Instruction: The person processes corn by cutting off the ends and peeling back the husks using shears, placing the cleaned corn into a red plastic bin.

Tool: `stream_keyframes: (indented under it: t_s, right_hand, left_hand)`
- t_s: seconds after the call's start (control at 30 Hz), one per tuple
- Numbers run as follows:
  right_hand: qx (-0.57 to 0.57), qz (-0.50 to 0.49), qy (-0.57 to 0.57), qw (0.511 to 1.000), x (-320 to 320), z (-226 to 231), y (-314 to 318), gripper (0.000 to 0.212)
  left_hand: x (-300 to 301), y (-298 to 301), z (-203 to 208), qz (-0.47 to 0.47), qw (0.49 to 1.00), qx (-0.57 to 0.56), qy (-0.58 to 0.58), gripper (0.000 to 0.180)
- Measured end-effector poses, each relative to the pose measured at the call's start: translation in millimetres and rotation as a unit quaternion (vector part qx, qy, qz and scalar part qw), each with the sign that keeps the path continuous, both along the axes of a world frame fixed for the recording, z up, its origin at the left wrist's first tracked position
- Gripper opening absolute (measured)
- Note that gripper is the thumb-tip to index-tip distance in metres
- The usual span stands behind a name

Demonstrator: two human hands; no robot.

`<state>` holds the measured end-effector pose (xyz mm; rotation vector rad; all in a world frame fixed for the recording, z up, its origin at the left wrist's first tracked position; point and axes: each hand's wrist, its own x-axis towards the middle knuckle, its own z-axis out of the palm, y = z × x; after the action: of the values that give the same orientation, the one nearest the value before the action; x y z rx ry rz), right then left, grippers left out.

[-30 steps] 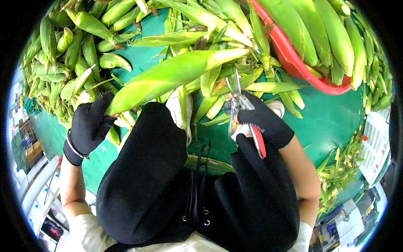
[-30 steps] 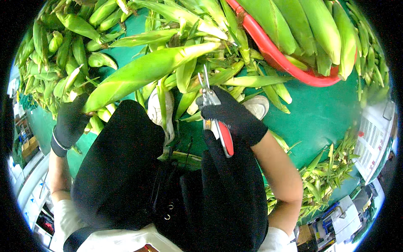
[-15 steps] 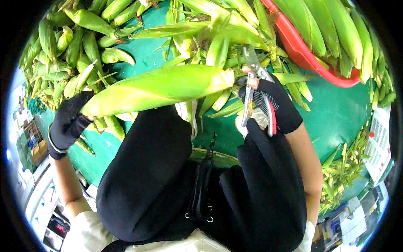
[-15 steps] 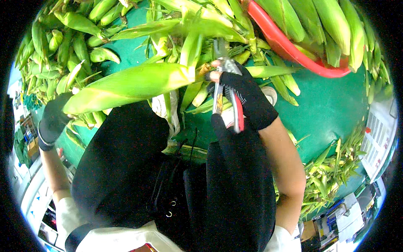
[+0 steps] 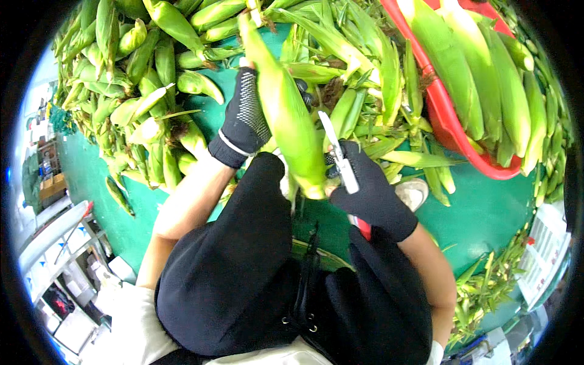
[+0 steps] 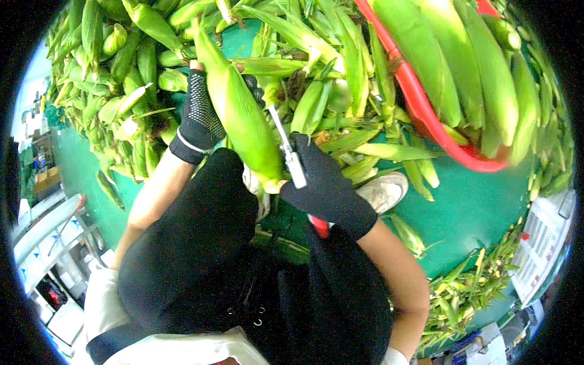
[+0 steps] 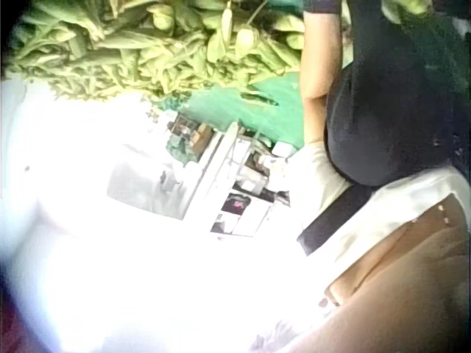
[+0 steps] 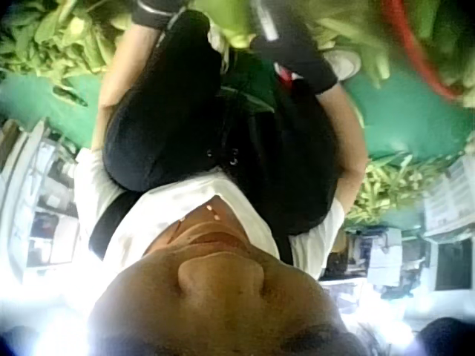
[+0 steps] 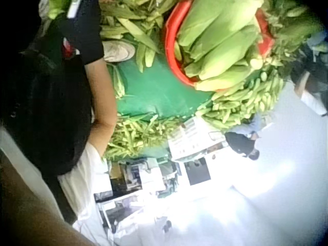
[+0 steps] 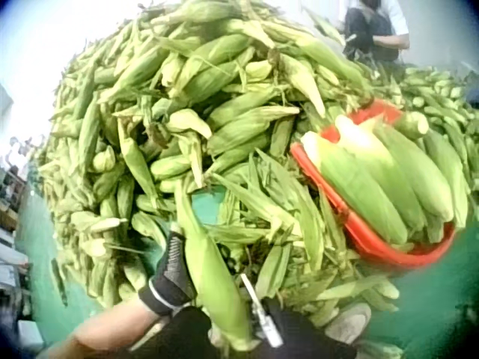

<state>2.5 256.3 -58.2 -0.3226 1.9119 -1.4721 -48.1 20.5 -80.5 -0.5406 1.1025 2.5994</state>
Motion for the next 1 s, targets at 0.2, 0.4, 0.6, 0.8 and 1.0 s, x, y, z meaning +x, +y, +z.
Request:
stream_keyframes:
  t_s: [0.2,0.4,0.6,0.8,1.0]
  right_hand:
    - [0.142,-0.001,0.241,0.96,-28,31,4,0.064]
    - [0.142,-0.011,0.206,0.968,-18,13,-1,0.051]
    - [0.016,-0.092,0.079,0.993,-18,11,10,0.053]
    - [-0.14,-0.156,0.04,0.977,-8,-22,-17,0.076]
    - [0.108,-0.128,0.296,0.94,-8,-14,-3,0.061]
  left_hand:
    - [-8,16,44,-0.285,0.841,-0.443,0.123,0.055]
    - [-10,22,46,-0.426,0.721,-0.508,0.202,0.055]
    - [0,8,22,-0.225,0.872,-0.401,0.169,0.043]
    - [10,40,50,-0.152,0.87,-0.422,0.205,0.038]
    - [11,19,75,-0.222,0.888,-0.401,0.036,0.044]
